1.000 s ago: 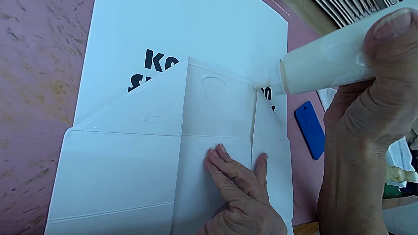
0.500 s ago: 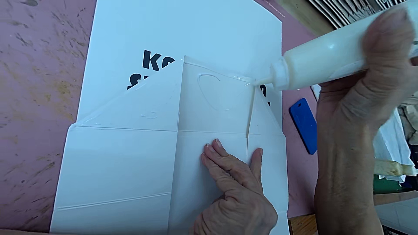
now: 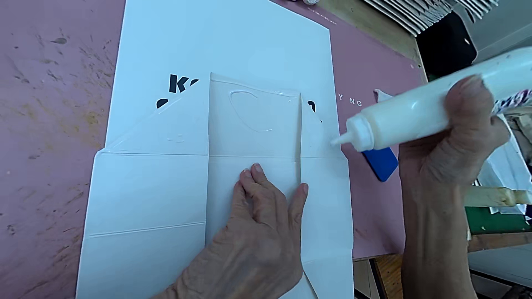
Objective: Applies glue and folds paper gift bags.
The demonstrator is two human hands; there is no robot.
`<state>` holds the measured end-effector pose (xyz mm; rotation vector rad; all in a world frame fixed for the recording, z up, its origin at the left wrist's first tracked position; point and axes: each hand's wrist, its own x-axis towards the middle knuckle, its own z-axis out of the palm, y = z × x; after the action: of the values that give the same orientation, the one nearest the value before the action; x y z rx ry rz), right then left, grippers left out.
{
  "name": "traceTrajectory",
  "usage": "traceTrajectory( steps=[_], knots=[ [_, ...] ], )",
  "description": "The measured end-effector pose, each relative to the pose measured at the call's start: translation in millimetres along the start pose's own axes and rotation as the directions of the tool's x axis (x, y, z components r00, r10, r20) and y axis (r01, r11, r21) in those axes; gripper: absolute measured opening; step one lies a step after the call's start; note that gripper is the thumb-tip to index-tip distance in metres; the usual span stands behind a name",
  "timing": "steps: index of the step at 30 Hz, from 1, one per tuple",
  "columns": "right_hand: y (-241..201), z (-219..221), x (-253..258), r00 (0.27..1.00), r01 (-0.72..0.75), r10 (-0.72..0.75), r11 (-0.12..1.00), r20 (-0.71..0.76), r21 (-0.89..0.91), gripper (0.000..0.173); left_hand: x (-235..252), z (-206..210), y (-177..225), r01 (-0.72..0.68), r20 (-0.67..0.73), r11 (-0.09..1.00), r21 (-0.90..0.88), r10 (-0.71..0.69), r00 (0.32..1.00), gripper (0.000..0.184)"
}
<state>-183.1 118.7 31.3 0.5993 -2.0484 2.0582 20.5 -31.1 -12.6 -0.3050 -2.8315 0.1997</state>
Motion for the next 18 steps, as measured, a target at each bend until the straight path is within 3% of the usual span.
traceTrajectory(
  steps=[3,8,12,15,18],
  knots=[
    [3.1,-19.2,-15.0,0.995,0.099,-0.099,0.993,-0.001,-0.070,0.028,-6.6,3.1,-4.4,0.024,-0.064,0.995,-0.098,-0.030,0.998,0.043],
    [5.0,-31.1,-19.6,0.983,0.167,-0.173,0.982,-0.059,-0.086,0.035,-13.8,4.9,-8.0,0.030,-0.085,0.993,-0.116,-0.040,0.996,0.041],
    [6.3,-20.2,-20.5,0.988,0.145,-0.147,0.989,-0.053,-0.041,0.034,-23.7,-4.9,-14.3,0.057,-0.017,0.958,-0.280,-0.064,0.998,0.043],
    [8.2,-25.3,-17.5,0.999,0.028,-0.028,0.999,-0.023,0.029,0.029,-47.1,-22.6,-25.3,0.081,0.047,0.846,-0.527,-0.067,0.997,0.042],
    [23.5,-50.0,-12.7,0.998,-0.038,0.030,0.992,0.064,0.123,0.031,-80.6,-37.2,-31.2,0.056,0.116,0.614,-0.787,0.058,0.992,0.071]
  ],
)
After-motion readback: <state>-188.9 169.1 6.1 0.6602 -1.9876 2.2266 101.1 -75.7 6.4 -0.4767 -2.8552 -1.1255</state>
